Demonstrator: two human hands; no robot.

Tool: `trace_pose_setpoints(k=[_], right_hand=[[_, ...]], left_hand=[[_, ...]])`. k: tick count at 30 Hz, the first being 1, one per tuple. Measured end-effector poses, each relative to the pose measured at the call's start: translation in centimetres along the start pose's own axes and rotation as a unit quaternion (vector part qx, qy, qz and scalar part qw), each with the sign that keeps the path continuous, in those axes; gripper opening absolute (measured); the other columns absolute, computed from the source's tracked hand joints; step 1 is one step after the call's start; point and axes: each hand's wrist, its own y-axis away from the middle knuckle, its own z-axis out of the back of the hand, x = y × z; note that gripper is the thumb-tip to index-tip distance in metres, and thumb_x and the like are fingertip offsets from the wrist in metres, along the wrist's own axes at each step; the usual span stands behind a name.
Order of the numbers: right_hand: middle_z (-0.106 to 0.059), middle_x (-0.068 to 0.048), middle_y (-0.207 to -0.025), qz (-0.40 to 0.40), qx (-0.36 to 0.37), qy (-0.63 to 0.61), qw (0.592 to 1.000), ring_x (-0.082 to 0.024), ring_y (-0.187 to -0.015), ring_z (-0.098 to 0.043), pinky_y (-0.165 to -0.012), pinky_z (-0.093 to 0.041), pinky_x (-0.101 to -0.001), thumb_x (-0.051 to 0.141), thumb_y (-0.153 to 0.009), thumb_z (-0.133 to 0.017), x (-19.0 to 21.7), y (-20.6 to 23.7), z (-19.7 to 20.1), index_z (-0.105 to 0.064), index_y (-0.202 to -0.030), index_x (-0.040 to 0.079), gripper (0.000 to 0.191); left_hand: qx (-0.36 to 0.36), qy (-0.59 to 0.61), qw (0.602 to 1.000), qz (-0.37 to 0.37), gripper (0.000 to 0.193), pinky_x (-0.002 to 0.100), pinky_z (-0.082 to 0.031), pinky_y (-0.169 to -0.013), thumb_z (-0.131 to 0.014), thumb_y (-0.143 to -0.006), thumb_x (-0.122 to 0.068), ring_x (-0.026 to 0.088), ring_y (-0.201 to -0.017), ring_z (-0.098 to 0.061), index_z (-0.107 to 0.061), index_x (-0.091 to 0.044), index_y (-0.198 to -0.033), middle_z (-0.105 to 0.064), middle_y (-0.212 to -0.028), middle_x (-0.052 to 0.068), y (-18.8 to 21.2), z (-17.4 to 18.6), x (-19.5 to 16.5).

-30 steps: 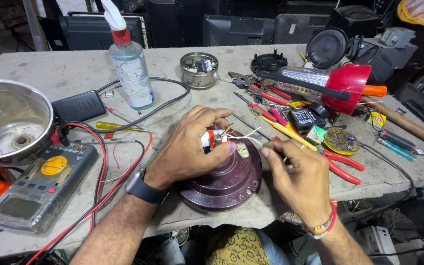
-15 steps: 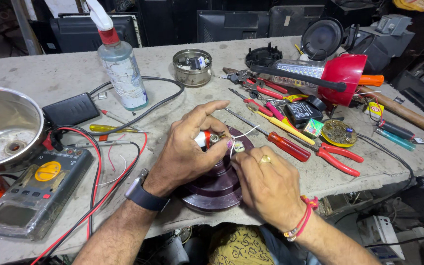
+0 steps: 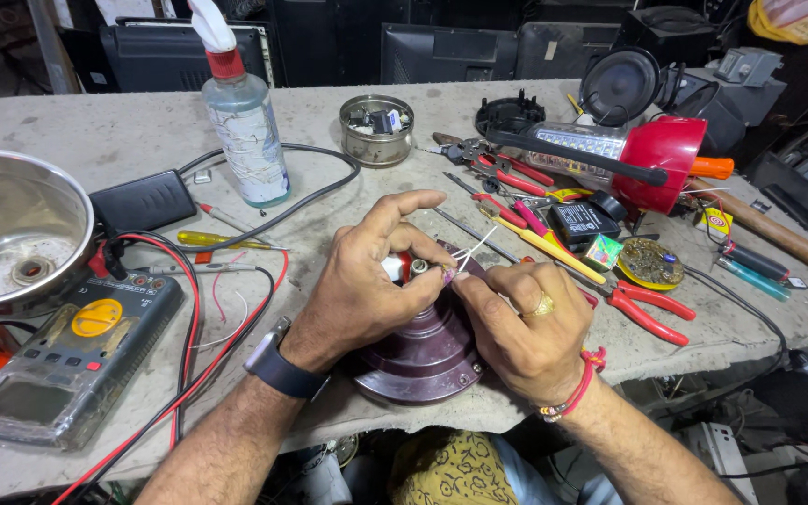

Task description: The person repairs a ceiling fan motor by manipulating internal wires and components. They use a screwdriver to adjust parts and a multimeter to test electrical connections, working on a cluttered workbench.

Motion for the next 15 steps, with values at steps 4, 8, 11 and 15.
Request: trace_pose_setpoints(k=[4,8,11,15], right_hand=[[-0.063,-0.004,-0.093,0.051,-0.011,0.009,0.999,-0.022,-0.078,-0.060,-0.064,-0.047,-0.0368,0.002,-0.076,-0.083,-0.8,0.2,-0.4,-0.075,-0.107,0.007,0.032],[-0.064,-0.003,-0.094,0.044,-0.012,0.027,0.999,-0.022,-0.079,-0.060,-0.066,-0.046,-0.0375,0.003,-0.077,-0.082,-1.0,0.1,-0.6,-0.075,-0.106,0.009,0.031],[-0.065,-0.003,-0.095,0.047,-0.010,0.028,0.998,-0.022,-0.079,-0.060,-0.066,-0.045,-0.0369,0.004,-0.077,-0.082,-0.9,-0.1,-0.4,-0.076,-0.107,0.010,0.031],[-0.067,-0.003,-0.097,0.048,0.004,0.034,0.998,-0.023,-0.081,-0.061,-0.067,-0.044,-0.0375,0.007,-0.077,-0.082,-1.2,-0.2,-0.3,-0.075,-0.105,0.009,0.029]], left_hand=[[0.009,0.012,1.000,-0.008,0.062,0.027,-0.059,-0.082,-0.073,-0.083,-0.005,0.012,-0.084,-0.078,-0.052,-0.002,-0.141,-0.081,-0.091,0.003,-0.1,0.3,-0.1],[0.017,0.011,0.999,-0.026,0.064,0.027,-0.060,-0.086,-0.072,-0.084,-0.005,0.013,-0.089,-0.079,-0.051,-0.002,-0.144,-0.081,-0.092,0.003,-0.1,0.5,-0.1],[0.023,0.004,0.999,-0.043,0.066,0.028,-0.059,-0.089,-0.071,-0.084,-0.004,0.012,-0.092,-0.079,-0.049,-0.002,-0.146,-0.082,-0.092,0.003,0.0,0.8,0.2],[0.040,-0.001,0.998,-0.041,0.068,0.028,-0.059,-0.089,-0.072,-0.083,-0.005,0.012,-0.091,-0.078,-0.048,-0.002,-0.147,-0.082,-0.094,0.003,0.0,0.9,0.3]])
